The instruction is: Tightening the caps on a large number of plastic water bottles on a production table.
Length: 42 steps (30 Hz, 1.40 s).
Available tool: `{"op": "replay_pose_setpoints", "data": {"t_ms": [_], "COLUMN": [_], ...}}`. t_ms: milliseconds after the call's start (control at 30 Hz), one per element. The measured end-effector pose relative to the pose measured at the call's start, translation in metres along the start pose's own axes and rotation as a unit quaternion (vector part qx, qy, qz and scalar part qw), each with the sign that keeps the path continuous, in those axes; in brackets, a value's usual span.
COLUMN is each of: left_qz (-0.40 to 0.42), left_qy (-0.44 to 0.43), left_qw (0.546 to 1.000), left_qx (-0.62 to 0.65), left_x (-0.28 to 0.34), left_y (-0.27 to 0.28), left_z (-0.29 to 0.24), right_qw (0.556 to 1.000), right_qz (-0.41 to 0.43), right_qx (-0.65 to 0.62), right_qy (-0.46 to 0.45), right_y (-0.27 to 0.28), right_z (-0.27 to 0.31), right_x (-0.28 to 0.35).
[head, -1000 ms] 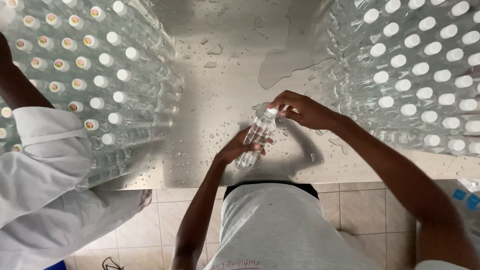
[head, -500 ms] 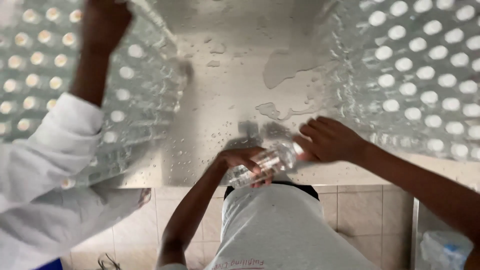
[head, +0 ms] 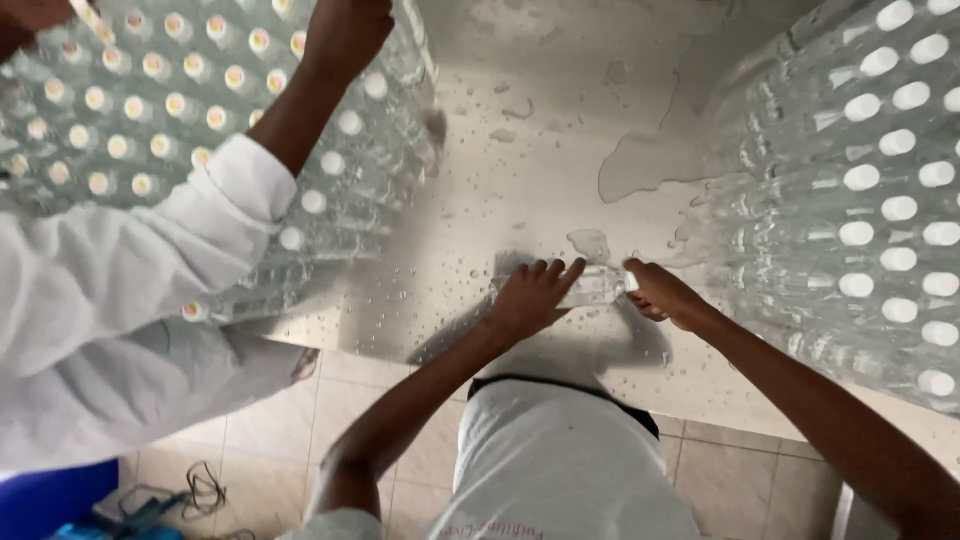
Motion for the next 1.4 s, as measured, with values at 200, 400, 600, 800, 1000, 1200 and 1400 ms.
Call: {"op": "replay_pose_setpoints", "data": {"t_ms": [200, 400, 600, 800, 1000, 1200, 1400], "left_qz": [-0.326, -0.466, -0.491, -0.582, -0.533, -0.684, -0.706], "left_qy": [0.185, 0.479, 0.532, 0.345, 0.162, 0.277, 0.346], "left_qw": [0.892, 0.591, 0.605, 0.148, -0.129, -0.13, 0.041], "left_qx": [0.252, 0.451, 0.33, 0.721, 0.82, 0.662, 0.616], "left_x": [-0.003, 0.018, 0.038, 0.033, 0.011, 0.035, 0.037], "left_y": [0.003, 0.012, -0.043, -0.179, -0.095, -0.044, -0.059], "left_z": [0.134, 0.266, 0.345, 0.316, 0.354, 0.35, 0.33], "right_qw": [0.956, 0.95, 0.964, 0.941, 0.638, 0.697, 0.679], "right_qz": [0.01, -0.078, -0.118, -0.254, -0.686, -0.649, -0.658], "right_qx": [-0.155, -0.156, -0.144, -0.106, 0.158, 0.207, 0.249], "right_qy": [0.249, 0.261, 0.19, 0.196, 0.312, 0.225, 0.209], "right_y": [0.031, 0.058, 0.069, 0.108, 0.216, 0.303, 0.296], "right_z": [0.053, 0.003, -0.036, -0.023, 0.038, 0.084, 0.099], "right_x": [0.089, 0.086, 0.066, 0.081, 0.136, 0.04, 0.024]}}
Point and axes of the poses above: each hand's wrist, its own x-axis away from the middle knuckle, its own y-axis out of the back of the hand, z = x × y, the point moved 9 cm from there along -x, towards the middle knuckle, and after that the axes turned 14 degrees about -y, right-handed, at the moved point
